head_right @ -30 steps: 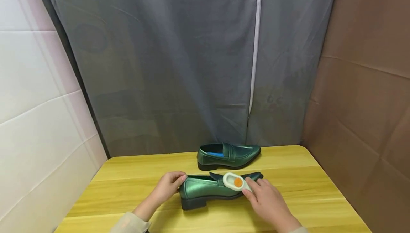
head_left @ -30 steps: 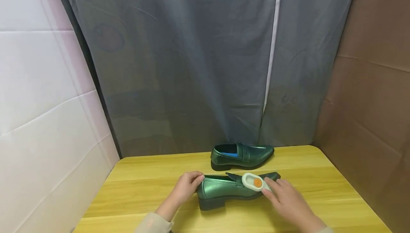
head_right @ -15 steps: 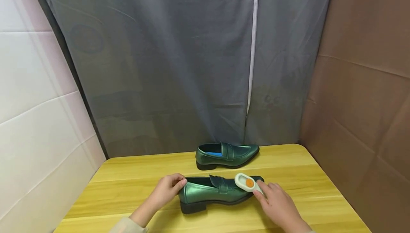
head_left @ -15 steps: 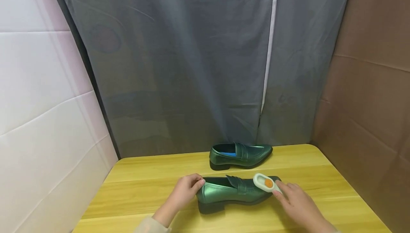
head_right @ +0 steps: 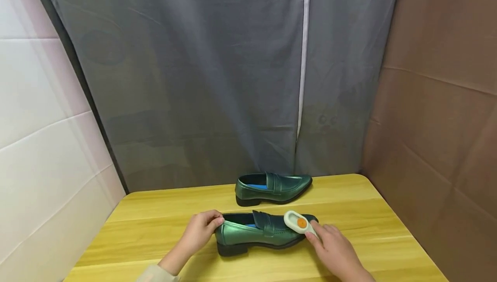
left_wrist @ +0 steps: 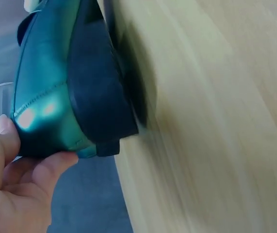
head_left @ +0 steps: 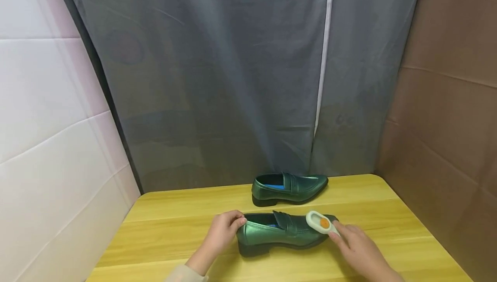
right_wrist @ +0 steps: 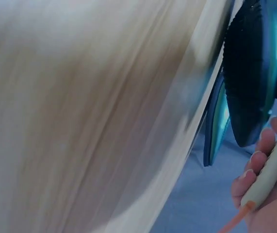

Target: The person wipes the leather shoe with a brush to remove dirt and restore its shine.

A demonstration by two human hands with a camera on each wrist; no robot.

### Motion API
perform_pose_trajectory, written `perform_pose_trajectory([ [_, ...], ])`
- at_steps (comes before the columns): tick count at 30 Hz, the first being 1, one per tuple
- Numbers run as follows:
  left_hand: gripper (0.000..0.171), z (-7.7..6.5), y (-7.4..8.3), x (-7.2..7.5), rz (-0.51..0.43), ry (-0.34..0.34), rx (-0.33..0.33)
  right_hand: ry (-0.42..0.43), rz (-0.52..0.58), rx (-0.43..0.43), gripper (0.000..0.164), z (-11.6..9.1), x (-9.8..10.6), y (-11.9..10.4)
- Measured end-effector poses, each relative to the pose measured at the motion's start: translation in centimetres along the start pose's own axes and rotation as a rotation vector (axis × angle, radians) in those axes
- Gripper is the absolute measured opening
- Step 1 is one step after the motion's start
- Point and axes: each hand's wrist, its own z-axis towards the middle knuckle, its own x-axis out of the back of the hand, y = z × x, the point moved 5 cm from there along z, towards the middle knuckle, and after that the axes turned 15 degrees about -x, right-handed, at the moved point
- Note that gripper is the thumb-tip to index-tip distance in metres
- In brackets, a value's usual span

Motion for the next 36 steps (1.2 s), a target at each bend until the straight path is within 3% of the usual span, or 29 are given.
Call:
perform_pose_trajectory([
  [5,0.009,0.0,-0.2,-0.3,0.046,0.063,-0.06,-0.04,-0.065,-0.015,0.054,0.4,-0.7,-0.1],
  [9,0.01,-0.4,-0.5,-0.4,0.057,0.079,-0.049,-0.042,-0.084,-0.016,0.054,0.6,-1.2,0.0],
  [15,0.007,-0.7,-0.5,-0.2,0.029,0.024,-0.01,0.022,-0.112,-0.018,0.052,1.2,-0.6,0.3],
  [21,0.026,-0.7,-0.4,-0.2,-0.036,-0.03,0.07,0.005,-0.093,-0.067,0.043,1.3,-0.2,0.7],
  [25,0.027,-0.9,-0.4,0.0,-0.057,-0.027,0.09,-0.013,-0.074,-0.066,0.032,1.4,-0.7,0.0],
  [36,0.027,-0.9,-0.1,-0.1,-0.041,-0.034,0.077,-0.073,-0.034,-0.072,0.021,1.1,-2.1,-2.3],
])
